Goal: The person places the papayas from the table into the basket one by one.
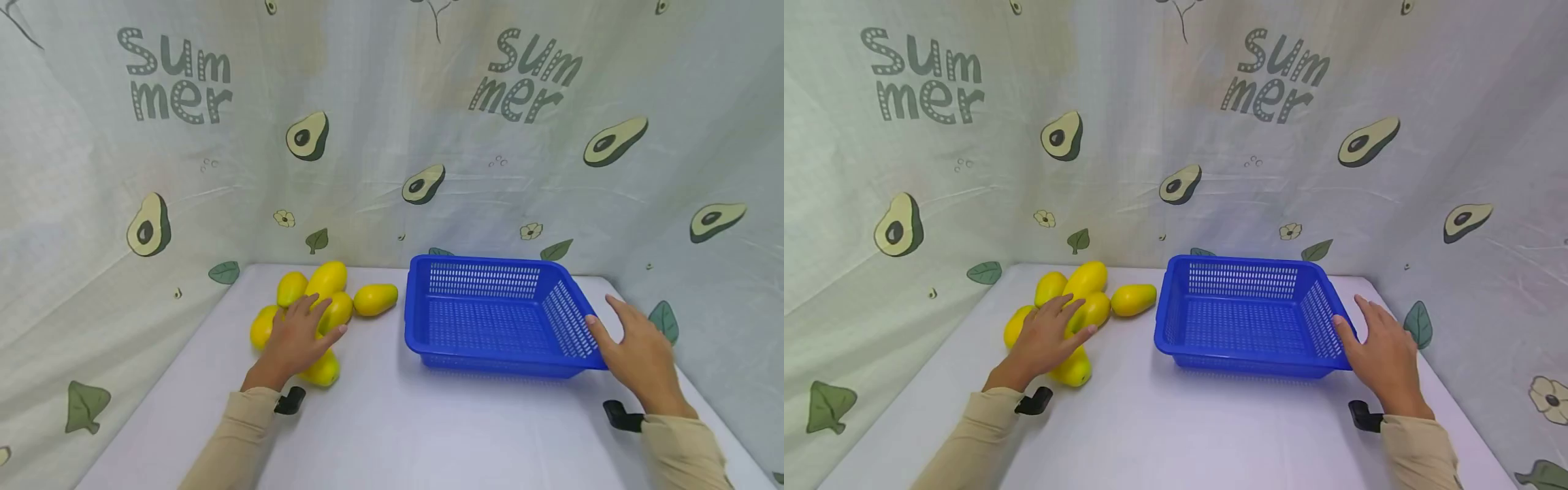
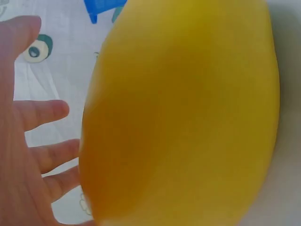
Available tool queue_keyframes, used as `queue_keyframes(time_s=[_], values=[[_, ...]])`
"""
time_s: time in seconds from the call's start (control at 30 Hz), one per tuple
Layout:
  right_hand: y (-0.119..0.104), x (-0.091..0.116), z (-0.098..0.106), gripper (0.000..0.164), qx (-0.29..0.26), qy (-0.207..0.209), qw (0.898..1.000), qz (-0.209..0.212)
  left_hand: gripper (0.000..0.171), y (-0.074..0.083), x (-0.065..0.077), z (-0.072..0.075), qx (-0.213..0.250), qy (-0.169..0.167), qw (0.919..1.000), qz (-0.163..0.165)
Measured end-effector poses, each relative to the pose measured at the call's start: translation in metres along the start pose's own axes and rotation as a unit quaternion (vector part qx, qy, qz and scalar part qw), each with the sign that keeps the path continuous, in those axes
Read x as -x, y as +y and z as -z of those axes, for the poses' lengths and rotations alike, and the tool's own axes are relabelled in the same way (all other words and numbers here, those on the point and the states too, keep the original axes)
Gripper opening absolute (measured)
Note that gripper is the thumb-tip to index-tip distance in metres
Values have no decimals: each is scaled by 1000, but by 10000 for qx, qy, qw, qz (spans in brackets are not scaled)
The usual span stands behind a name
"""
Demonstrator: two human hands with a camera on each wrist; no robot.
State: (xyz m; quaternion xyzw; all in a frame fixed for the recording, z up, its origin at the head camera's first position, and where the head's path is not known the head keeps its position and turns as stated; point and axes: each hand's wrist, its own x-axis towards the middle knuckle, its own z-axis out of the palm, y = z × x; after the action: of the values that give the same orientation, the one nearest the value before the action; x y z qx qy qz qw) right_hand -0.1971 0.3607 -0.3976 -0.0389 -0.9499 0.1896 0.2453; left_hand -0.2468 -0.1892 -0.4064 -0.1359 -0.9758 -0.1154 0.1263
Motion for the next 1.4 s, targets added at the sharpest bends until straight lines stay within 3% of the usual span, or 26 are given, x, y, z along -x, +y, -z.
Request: queue_keyframes(time_s=[0.23, 0.57, 0.8, 1.07, 1.4], values=[[-22, 9, -5, 55, 44, 341, 9994, -55, 61, 9, 7, -7, 338, 254, 9991, -2], [-54, 27, -19, 35, -301, 908, 9906, 979, 32, 19, 11, -18, 1104, 920, 9889, -378], [-65, 33, -31, 23, -380, 1269, 9770, 1673, 26, 18, 12, -22, 1718, 1022, 9794, -283], [-72, 44, -40, 23, -426, 1238, 9722, 1943, 23, 7, 20, -16, 2250, 1139, 9677, 69], [-78, 52, -50, 26, 31, 944, 9766, 1930, 15, -8, 30, -12, 2541, 1855, 9492, 9]])
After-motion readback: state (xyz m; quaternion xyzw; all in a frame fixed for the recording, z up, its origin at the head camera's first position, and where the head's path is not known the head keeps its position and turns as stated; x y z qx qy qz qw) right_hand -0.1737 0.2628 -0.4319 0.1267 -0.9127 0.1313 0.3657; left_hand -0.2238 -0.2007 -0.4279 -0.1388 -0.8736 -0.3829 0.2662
